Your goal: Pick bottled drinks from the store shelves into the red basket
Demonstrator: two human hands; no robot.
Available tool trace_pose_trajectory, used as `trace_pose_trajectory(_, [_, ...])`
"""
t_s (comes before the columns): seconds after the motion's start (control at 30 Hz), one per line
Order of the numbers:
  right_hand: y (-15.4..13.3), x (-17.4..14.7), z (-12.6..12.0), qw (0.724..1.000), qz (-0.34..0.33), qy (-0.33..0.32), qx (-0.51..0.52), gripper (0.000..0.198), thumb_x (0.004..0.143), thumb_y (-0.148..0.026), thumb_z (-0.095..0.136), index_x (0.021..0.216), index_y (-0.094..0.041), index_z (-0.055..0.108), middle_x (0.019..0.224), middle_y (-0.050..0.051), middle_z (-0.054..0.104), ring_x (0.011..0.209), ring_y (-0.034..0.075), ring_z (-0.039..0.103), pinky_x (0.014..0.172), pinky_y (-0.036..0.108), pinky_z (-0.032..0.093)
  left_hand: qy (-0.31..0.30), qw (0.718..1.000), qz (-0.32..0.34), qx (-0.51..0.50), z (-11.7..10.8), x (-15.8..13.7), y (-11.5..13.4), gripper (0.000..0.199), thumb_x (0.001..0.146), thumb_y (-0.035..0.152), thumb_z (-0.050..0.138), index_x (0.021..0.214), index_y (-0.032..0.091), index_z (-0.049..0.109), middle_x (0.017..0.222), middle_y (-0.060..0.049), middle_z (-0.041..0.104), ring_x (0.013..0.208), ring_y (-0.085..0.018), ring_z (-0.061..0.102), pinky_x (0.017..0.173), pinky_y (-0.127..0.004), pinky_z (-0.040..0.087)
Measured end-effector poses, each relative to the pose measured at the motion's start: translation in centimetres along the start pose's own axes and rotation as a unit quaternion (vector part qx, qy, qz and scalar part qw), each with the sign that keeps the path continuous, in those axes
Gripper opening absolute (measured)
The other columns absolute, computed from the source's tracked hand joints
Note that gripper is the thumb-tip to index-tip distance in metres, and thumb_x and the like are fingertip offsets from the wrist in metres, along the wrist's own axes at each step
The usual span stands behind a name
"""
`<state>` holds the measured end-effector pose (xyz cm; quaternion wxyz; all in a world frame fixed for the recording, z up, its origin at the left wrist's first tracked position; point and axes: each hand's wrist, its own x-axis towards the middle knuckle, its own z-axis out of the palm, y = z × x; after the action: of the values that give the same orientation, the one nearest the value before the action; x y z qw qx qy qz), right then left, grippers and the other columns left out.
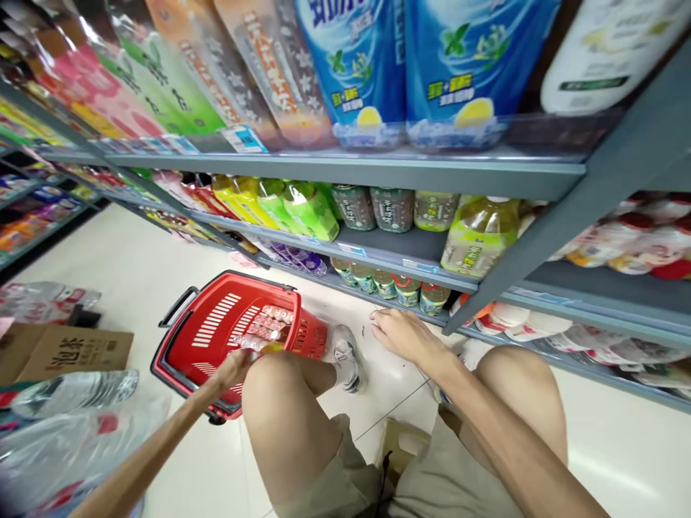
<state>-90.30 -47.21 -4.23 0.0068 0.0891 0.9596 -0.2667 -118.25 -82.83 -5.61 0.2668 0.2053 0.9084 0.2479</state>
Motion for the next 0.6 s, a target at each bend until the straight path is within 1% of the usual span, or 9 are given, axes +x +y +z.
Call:
trace_pose_trajectory(0.07, [-0.6, 0.0, -0.3, 1.000, -0.013, -0.002, 0.005, 0.030, 0.109, -0.026, 0.050, 0.125, -0.019, 0.075, 0.126, 0.012, 0.079, 0.111, 0.029, 0.078, 0.092, 0.034, 0.058, 0.047, 0.997, 0.002, 0.067, -3.4, -1.6, 0.8, 0.044, 0.060, 0.059, 0.078, 0.057, 0.021, 0.055, 0.048, 0.001, 0.050, 0.052, -0.016, 0.046, 0.052, -0.027, 0.032])
trace_pose_trajectory(0.13, [-1.0, 0.1, -0.4, 0.999, -0.027, 0.000, 0.018, 0.030, 0.109, -0.027, 0.052, 0.126, -0.017, 0.074, 0.126, 0.013, 0.078, 0.114, 0.030, 0.077, 0.096, 0.037, 0.058, 0.102, 0.986, 0.018, 0.130, -7.1, -3.9, 3.0, 0.044, 0.063, 0.063, 0.074, 0.071, 0.021, 0.064, 0.052, 0.002, 0.056, 0.053, -0.018, 0.051, 0.053, -0.027, 0.038])
trace_pose_trajectory(0.23, [-1.8, 0.4, -0.1, 0.995, -0.052, 0.018, 0.089, 0.032, 0.109, -0.030, 0.055, 0.133, -0.016, 0.070, 0.129, 0.014, 0.076, 0.117, 0.029, 0.075, 0.103, 0.041, 0.057, 0.181, 0.967, 0.033, 0.176, -11.3, -8.1, 9.0, 0.049, 0.064, 0.067, 0.074, 0.082, 0.022, 0.068, 0.053, 0.003, 0.059, 0.048, -0.017, 0.049, 0.047, -0.028, 0.038])
trace_pose_trajectory(0.3, [-2.5, 0.7, 0.2, 0.979, -0.079, 0.043, 0.183, 0.041, 0.108, -0.037, 0.060, 0.143, -0.017, 0.064, 0.136, 0.014, 0.073, 0.122, 0.028, 0.072, 0.110, 0.045, 0.055, 0.236, 0.953, 0.100, 0.158, -12.4, -10.2, 13.6, 0.047, 0.071, 0.066, 0.074, 0.091, 0.024, 0.075, 0.055, 0.004, 0.059, 0.048, -0.015, 0.048, 0.046, -0.027, 0.037])
trace_pose_trajectory(0.37, [-3.4, 1.1, 0.3, 0.951, -0.104, 0.071, 0.284, 0.056, 0.104, -0.048, 0.066, 0.152, -0.021, 0.056, 0.149, 0.014, 0.066, 0.133, 0.028, 0.066, 0.118, 0.048, 0.050, 0.277, 0.936, 0.197, 0.092, -11.9, -10.8, 17.5, 0.039, 0.075, 0.060, 0.079, 0.094, 0.026, 0.080, 0.060, 0.004, 0.062, 0.052, -0.012, 0.049, 0.048, -0.023, 0.036])
trace_pose_trajectory(0.4, [-3.8, 1.3, 0.2, 0.935, -0.109, 0.087, 0.327, 0.063, 0.102, -0.053, 0.067, 0.156, -0.023, 0.052, 0.156, 0.014, 0.060, 0.140, 0.028, 0.062, 0.122, 0.050, 0.047, 0.277, 0.929, 0.242, 0.041, -11.2, -10.4, 19.1, 0.034, 0.077, 0.057, 0.081, 0.093, 0.027, 0.081, 0.065, 0.004, 0.065, 0.054, -0.011, 0.049, 0.048, -0.022, 0.036])
trace_pose_trajectory(0.47, [-4.3, 1.5, -0.2, 0.900, -0.111, 0.105, 0.408, 0.071, 0.102, -0.064, 0.062, 0.160, -0.025, 0.046, 0.167, 0.013, 0.049, 0.149, 0.029, 0.053, 0.125, 0.051, 0.043, 0.229, 0.915, 0.321, -0.089, -9.1, -8.2, 21.4, 0.032, 0.076, 0.054, 0.087, 0.087, 0.025, 0.082, 0.068, 0.003, 0.067, 0.052, -0.009, 0.047, 0.045, -0.020, 0.034])
trace_pose_trajectory(0.5, [-4.4, 1.5, -0.6, 0.882, -0.111, 0.105, 0.446, 0.073, 0.103, -0.069, 0.057, 0.160, -0.025, 0.046, 0.167, 0.012, 0.048, 0.149, 0.029, 0.053, 0.125, 0.050, 0.044, 0.192, 0.903, 0.347, -0.164, -7.8, -6.6, 22.4, 0.034, 0.075, 0.055, 0.088, 0.083, 0.023, 0.081, 0.064, 0.002, 0.064, 0.048, -0.008, 0.043, 0.041, -0.020, 0.031])
trace_pose_trajectory(0.6, [-3.5, 1.1, -2.1, 0.828, -0.095, 0.099, 0.544, 0.075, 0.099, -0.077, 0.056, 0.154, -0.026, 0.053, 0.156, 0.010, 0.060, 0.141, 0.029, 0.060, 0.120, 0.048, 0.050, 0.119, 0.855, 0.359, -0.356, -3.4, -1.7, 25.4, 0.038, 0.070, 0.053, 0.089, 0.077, 0.017, 0.078, 0.045, 0.006, 0.044, 0.036, -0.005, 0.026, 0.034, -0.021, 0.015])
